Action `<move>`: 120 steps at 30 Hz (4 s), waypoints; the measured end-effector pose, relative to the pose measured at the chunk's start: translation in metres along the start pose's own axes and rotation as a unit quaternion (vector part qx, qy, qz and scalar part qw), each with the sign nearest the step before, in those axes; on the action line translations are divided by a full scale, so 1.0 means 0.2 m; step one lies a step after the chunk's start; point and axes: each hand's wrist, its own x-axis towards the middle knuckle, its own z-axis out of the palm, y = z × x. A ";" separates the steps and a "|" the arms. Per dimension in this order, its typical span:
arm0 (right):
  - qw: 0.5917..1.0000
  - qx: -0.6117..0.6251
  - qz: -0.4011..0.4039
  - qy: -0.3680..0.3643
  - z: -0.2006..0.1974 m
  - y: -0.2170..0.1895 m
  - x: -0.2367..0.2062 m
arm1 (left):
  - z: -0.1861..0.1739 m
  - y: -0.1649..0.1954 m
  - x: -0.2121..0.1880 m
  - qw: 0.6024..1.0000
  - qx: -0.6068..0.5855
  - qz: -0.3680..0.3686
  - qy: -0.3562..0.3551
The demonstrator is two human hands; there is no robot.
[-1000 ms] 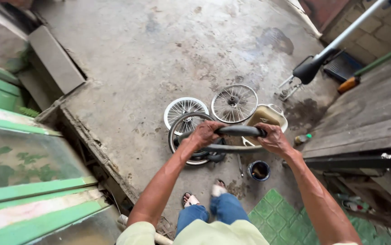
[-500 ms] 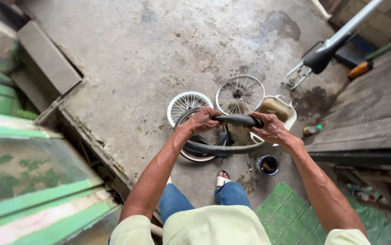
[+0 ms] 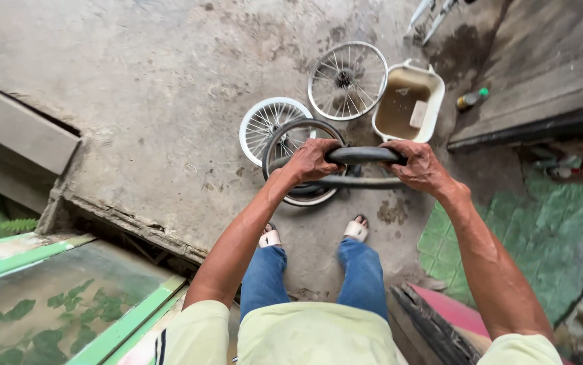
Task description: The person selects a bicycle inner tube from a rack, carries it to a work area, and installs it into a bicycle tire. They then place the tire onto a bicycle wheel rim and press the tube into place by hand.
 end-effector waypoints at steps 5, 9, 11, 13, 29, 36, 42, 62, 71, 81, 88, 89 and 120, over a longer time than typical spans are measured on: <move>1.000 -0.024 0.009 -0.009 0.15 0.24 -0.09 | 0.22 -0.18 0.05 1.000 -0.016 0.022 -0.009; 0.999 -0.044 0.004 -0.017 0.31 0.61 -0.14 | 0.52 -0.42 0.18 0.999 -0.011 0.023 -0.038; 0.999 -0.046 0.017 -0.020 0.40 0.79 -0.17 | 0.70 -0.57 0.23 0.998 -0.023 0.027 -0.045; 0.998 -0.048 0.026 -0.015 0.49 0.96 -0.21 | 0.90 -0.70 0.28 0.997 -0.033 0.046 -0.044; 0.909 -0.139 0.266 -0.289 1.02 2.01 -0.33 | 1.92 -1.59 0.56 0.970 -0.003 0.163 -0.179; 0.814 -0.364 0.357 -0.277 1.41 2.83 -0.08 | 1.95 -2.44 0.80 0.987 0.062 0.143 0.041; 0.804 -0.421 0.346 -0.239 1.73 3.16 0.14 | 1.71 -3.11 0.84 0.964 0.147 0.103 0.197; 0.810 -0.379 0.445 -0.058 1.65 3.34 -0.77 | 1.32 -3.34 0.58 0.944 0.253 -0.132 0.168; 0.918 -0.108 0.354 0.139 1.70 3.08 -0.13 | 1.42 -3.40 0.62 0.944 0.247 -0.121 0.181; 0.819 -0.519 -0.136 -0.203 2.83 2.97 0.51 | 1.73 -3.29 0.58 0.912 0.352 0.130 0.163; 0.877 -0.413 -0.072 -0.233 2.70 2.80 0.59 | 1.99 -3.21 0.49 0.965 0.236 0.017 -0.113; 0.898 -0.379 -0.070 -0.215 2.65 2.74 0.61 | 2.03 -3.21 0.48 0.967 0.228 0.020 -0.109; 0.965 -0.227 -0.065 -0.111 2.70 2.78 0.56 | 1.18 -3.09 0.59 0.930 -0.056 -0.065 0.357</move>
